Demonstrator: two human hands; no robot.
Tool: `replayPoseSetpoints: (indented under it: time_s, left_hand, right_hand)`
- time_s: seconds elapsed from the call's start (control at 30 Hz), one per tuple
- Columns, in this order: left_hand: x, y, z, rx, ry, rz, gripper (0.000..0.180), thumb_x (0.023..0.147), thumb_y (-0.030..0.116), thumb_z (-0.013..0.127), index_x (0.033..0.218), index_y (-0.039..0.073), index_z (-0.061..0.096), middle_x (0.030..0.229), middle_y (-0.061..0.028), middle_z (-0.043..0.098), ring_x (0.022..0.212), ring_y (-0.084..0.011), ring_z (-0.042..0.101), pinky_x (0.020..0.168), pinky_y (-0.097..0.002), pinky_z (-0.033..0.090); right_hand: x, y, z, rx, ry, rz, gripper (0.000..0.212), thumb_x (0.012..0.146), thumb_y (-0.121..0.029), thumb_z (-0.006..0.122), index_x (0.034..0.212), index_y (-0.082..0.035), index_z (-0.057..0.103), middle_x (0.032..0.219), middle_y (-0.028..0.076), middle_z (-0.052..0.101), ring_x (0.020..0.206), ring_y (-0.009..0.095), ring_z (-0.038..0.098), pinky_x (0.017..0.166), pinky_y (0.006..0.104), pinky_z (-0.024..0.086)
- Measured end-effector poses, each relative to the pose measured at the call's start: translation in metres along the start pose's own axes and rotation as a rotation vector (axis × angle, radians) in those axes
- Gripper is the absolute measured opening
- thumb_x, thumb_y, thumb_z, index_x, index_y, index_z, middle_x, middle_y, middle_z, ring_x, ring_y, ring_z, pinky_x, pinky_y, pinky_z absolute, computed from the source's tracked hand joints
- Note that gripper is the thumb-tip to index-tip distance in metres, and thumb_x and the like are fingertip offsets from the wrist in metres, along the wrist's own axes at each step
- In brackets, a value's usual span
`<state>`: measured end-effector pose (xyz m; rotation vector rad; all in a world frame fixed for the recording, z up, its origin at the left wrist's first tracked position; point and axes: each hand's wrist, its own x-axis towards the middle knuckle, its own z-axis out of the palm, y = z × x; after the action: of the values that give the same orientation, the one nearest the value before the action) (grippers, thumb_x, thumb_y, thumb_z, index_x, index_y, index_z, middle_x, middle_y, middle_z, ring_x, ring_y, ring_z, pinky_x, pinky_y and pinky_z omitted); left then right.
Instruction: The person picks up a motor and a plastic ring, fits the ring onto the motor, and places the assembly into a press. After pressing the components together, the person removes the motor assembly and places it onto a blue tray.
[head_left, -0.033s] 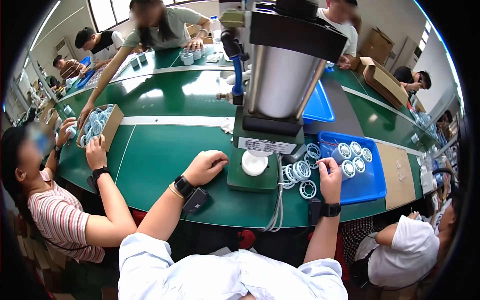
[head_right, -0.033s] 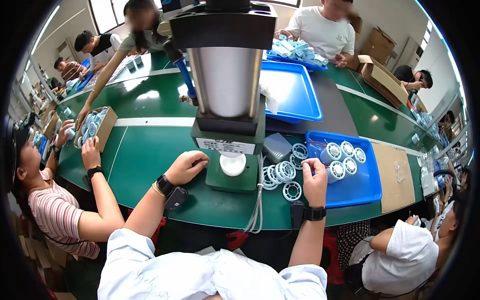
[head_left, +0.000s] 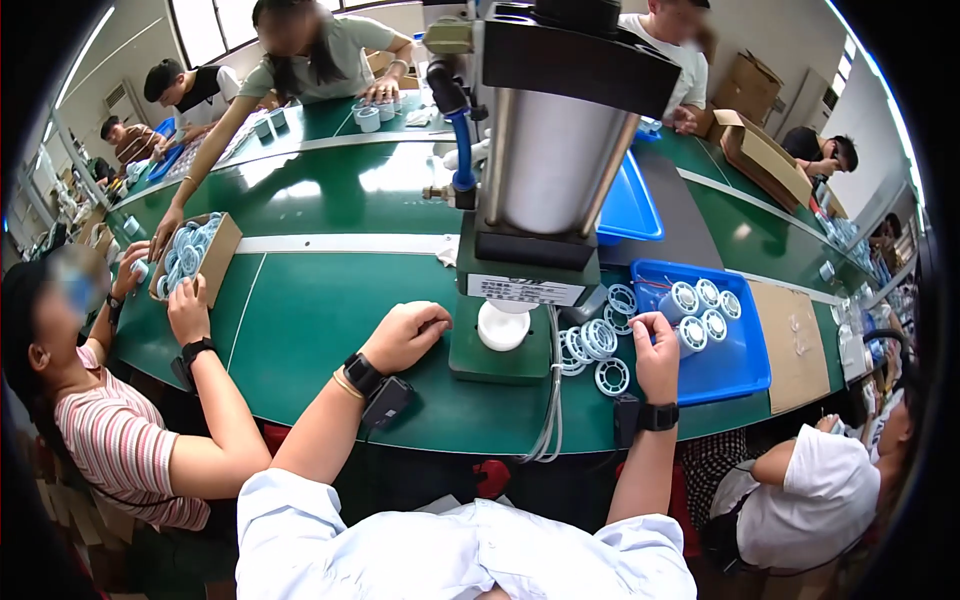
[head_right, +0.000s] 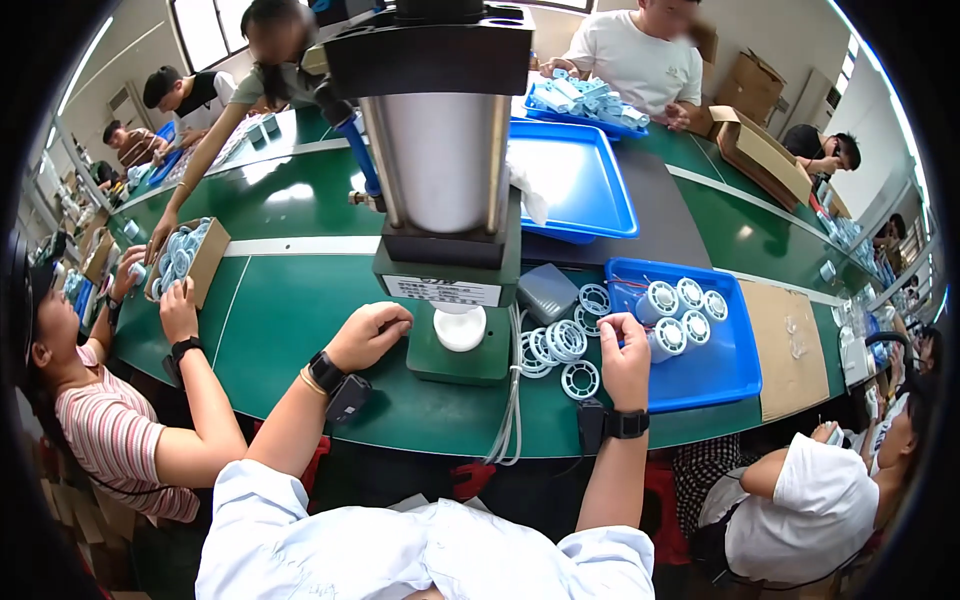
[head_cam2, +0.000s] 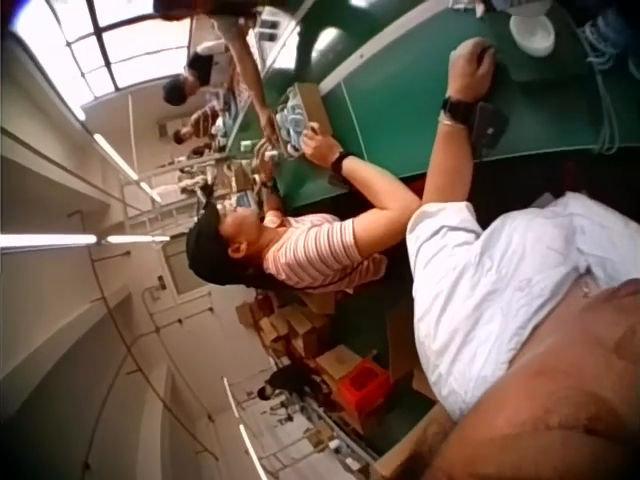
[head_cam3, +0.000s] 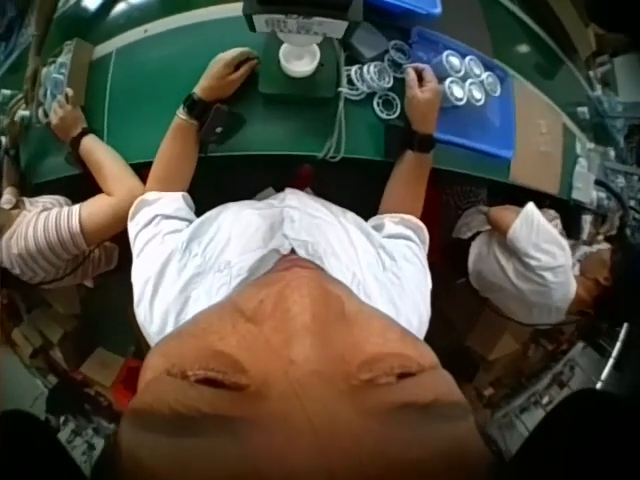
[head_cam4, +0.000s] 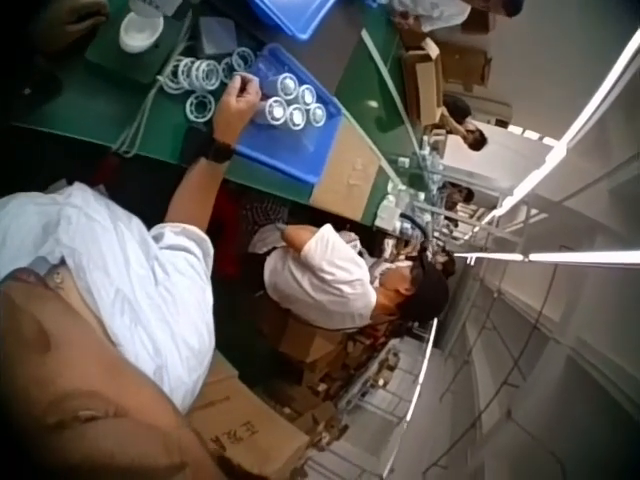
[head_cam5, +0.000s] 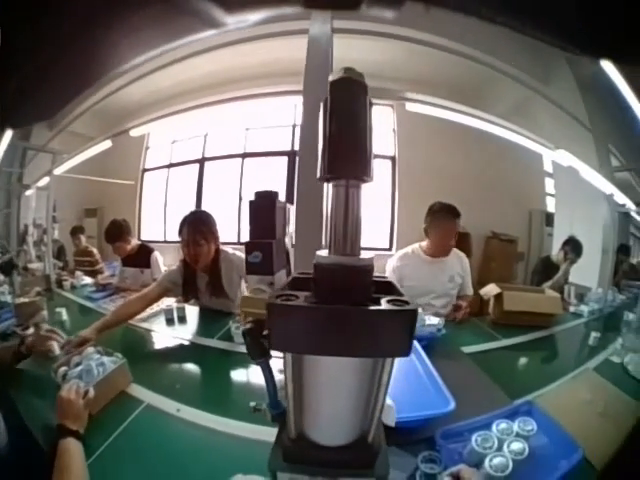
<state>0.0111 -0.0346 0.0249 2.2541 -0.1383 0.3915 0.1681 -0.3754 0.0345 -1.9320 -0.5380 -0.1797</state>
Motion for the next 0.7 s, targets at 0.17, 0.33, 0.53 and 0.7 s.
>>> replayPoseSetpoints:
  time_s: [0.17,0.33,0.53,0.7]
  left_hand:
    - [0.0011,0.0045,0.0005,-0.024,-0.024,-0.013,0.005,0.087,0.002,0.054,0.089,-0.002,0.057,0.076,-0.0117,0.058,0.070,-0.0231,0.058,0.065,-0.0314,0.047]
    - [0.0008,0.0055,0.0019,0.004,-0.043,-0.011,0.005,0.087,0.000,0.053,0.089,-0.003,0.056,0.077,-0.0104,0.057,0.072,-0.0212,0.057,0.067,-0.0296,0.047]
    - [0.0011,0.0042,0.0023,0.012,-0.022,-0.025,0.004,0.087,0.000,0.053,0.090,-0.003,0.056,0.078,-0.0099,0.057,0.072,-0.0204,0.056,0.068,-0.0285,0.046]
    - [0.0017,0.0042,0.0010,0.036,-0.019,-0.010,0.004,0.087,0.000,0.054,0.089,-0.003,0.056,0.077,-0.0095,0.057,0.071,-0.0194,0.056,0.067,-0.0283,0.046]
  right_hand:
    - [-0.0005,0.0006,-0.0029,0.034,-0.086,0.020,0.010,0.090,-0.010,0.056,0.087,-0.001,0.059,0.076,0.000,0.057,0.071,0.007,0.050,0.064,0.0219,0.040]
    - [0.0034,0.0024,0.0000,-0.007,-0.058,0.040,0.011,0.089,-0.011,0.057,0.087,-0.001,0.059,0.076,0.002,0.057,0.070,0.008,0.051,0.064,0.0233,0.042]
    - [0.0067,0.0006,-0.0054,0.039,-0.116,0.067,0.013,0.088,-0.013,0.059,0.087,-0.001,0.060,0.080,0.004,0.061,0.074,0.011,0.054,0.067,0.0258,0.044]
    - [0.0046,0.0023,-0.0013,0.010,-0.096,0.049,0.012,0.088,-0.013,0.058,0.087,-0.001,0.060,0.079,0.005,0.060,0.074,0.011,0.055,0.069,0.0256,0.044]
